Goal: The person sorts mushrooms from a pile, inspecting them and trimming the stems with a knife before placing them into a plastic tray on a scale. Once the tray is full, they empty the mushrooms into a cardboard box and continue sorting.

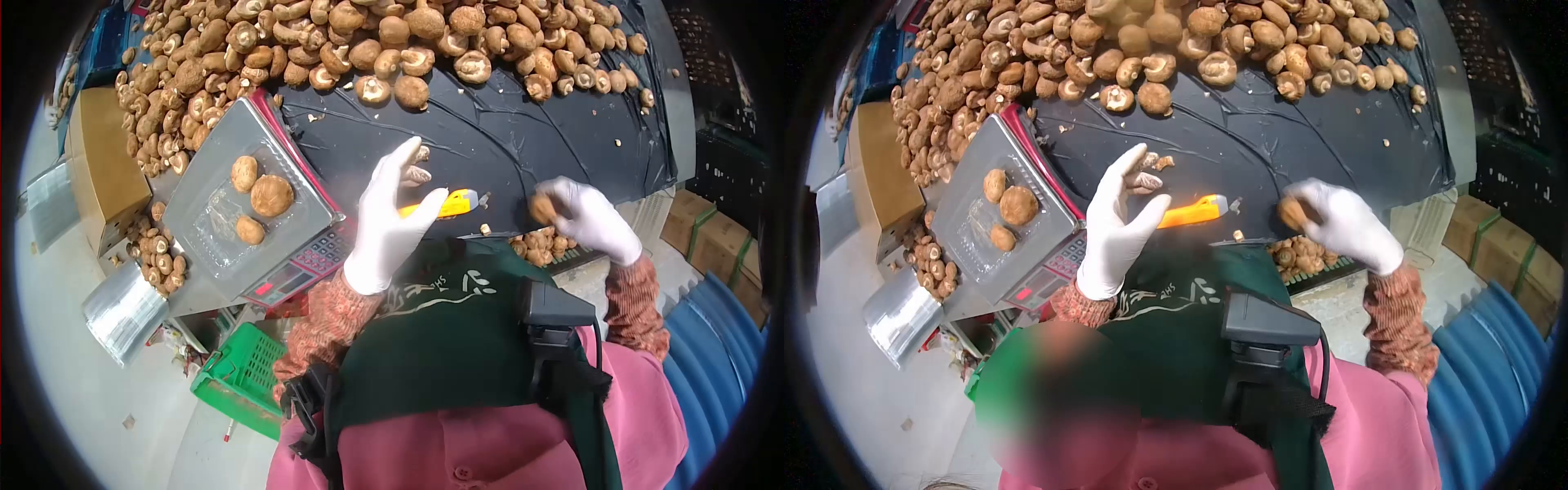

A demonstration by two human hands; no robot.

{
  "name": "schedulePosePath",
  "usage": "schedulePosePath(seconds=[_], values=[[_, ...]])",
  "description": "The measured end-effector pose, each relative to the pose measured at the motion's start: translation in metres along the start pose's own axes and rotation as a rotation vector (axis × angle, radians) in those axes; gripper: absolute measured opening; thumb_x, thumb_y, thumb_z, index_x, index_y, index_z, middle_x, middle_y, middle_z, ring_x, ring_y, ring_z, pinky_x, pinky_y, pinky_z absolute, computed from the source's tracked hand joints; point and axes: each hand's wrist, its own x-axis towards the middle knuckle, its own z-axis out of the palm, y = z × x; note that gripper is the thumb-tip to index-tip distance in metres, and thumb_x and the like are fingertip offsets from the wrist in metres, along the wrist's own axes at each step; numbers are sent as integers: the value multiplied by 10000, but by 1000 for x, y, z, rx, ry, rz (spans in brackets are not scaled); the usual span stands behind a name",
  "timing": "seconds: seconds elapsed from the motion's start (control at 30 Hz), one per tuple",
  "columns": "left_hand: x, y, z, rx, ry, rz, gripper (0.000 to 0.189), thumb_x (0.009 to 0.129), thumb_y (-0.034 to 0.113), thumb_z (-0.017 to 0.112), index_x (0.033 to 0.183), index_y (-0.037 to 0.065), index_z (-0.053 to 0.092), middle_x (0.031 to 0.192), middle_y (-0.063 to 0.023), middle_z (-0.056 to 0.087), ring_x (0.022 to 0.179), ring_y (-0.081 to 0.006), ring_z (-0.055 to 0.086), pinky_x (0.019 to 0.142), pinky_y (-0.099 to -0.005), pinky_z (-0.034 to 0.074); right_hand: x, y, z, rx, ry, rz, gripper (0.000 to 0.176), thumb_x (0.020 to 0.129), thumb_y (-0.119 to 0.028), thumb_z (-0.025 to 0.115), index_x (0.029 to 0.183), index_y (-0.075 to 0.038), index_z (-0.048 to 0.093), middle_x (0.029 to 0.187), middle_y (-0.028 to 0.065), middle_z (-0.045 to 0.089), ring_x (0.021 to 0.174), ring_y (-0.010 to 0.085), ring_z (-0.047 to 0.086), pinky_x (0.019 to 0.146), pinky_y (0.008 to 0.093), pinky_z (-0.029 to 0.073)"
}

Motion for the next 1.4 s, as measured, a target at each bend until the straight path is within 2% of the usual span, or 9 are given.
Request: schedulePosePath(seconds=[0.1, 0.2, 0.37, 0.53, 0.67, 0.77, 1.07, 1.2, 1.4], values=[[2, -8, -1, -19, -44, -29, 602, 861, -80, 679, 1427, -23, 483, 1294, -116, 610, 1042, -128, 598, 961, -289, 494, -18, -9, -15, -473, -505, 354, 387, 775, -174, 718, 1137, -56, 650, 1042, 161, 692, 936, 359, 679, 815, 420, 553], [4, -4, 0, 44, -56, -49, 498, 882, -42, 675, 1363, -29, 548, 1261, -91, 641, 997, -110, 622, 945, -269, 498, 4, -1, 1, -290, 23, -56, 305, 818, -232, 708, 1076, -73, 670, 998, 152, 698, 887, 350, 686, 787, 429, 556], [3, 0, -4, 204, -9, -36, 439, 896, -7, 668, 1328, -14, 588, 1155, -81, 668, 961, -109, 632, 916, -269, 504, 145, -45, 55, 111, 636, -94, 423, 841, -322, 743, 1172, -86, 623, 1092, 130, 661, 964, 311, 676, 833, 389, 549], [-1, -5, -14, 235, 59, -64, 433, 898, -2, 670, 1325, -10, 594, 1130, -76, 667, 953, -111, 631, 907, -270, 504, 223, -57, 87, -302, 725, -132, 553, 799, -290, 773, 1259, -62, 568, 1098, 159, 622, 942, 293, 664, 795, 385, 542], [-2, -11, -15, 151, 82, -109, 414, 928, 12, 651, 1336, -13, 582, 1124, -72, 666, 953, -112, 630, 905, -263, 501, 196, -63, 67, 729, 491, 62, 448, 910, -352, 668, 1236, -52, 603, 845, 81, 695, 658, 177, 635, 618, 331, 511], [5, -13, -14, -4, 75, -225, 405, 964, 36, 616, 1363, -6, 558, 1125, -75, 663, 958, -114, 625, 900, -257, 502, 172, -38, 42, 1521, -24, 21, 450, 1027, -406, 556, 1308, -56, 577, 996, 89, 708, 783, 120, 686, 598, 262, 528], [13, 8, -10, -461, 31, -135, 575, 1012, 183, 579, 1496, -50, 372, 1474, -154, 482, 1351, -224, 479, 1146, -364, 358, 137, -71, 55, 1748, -143, -65, 418, 1042, -414, 551, 1266, -65, 596, 1064, 62, 710, 793, 97, 686, 574, 240, 530], [7, 16, -10, -547, -4, -173, 606, 950, 86, 650, 1485, -43, 396, 1430, -155, 521, 1331, -219, 502, 1141, -362, 372, 118, -119, 54, 1784, -15, 196, 412, 1049, -412, 539, 1179, -37, 648, 965, 61, 731, 645, 103, 667, 514, 225, 517], [-14, 35, -41, -379, 218, 48, 629, 848, -1, 741, 1419, -14, 479, 1352, -137, 560, 1221, -204, 565, 1084, -346, 422, 119, -107, 58, 1313, -168, 9, 572, 1076, -479, 421, 1085, 33, 675, 818, 66, 724, 573, 92, 625, 543, 212, 490]])
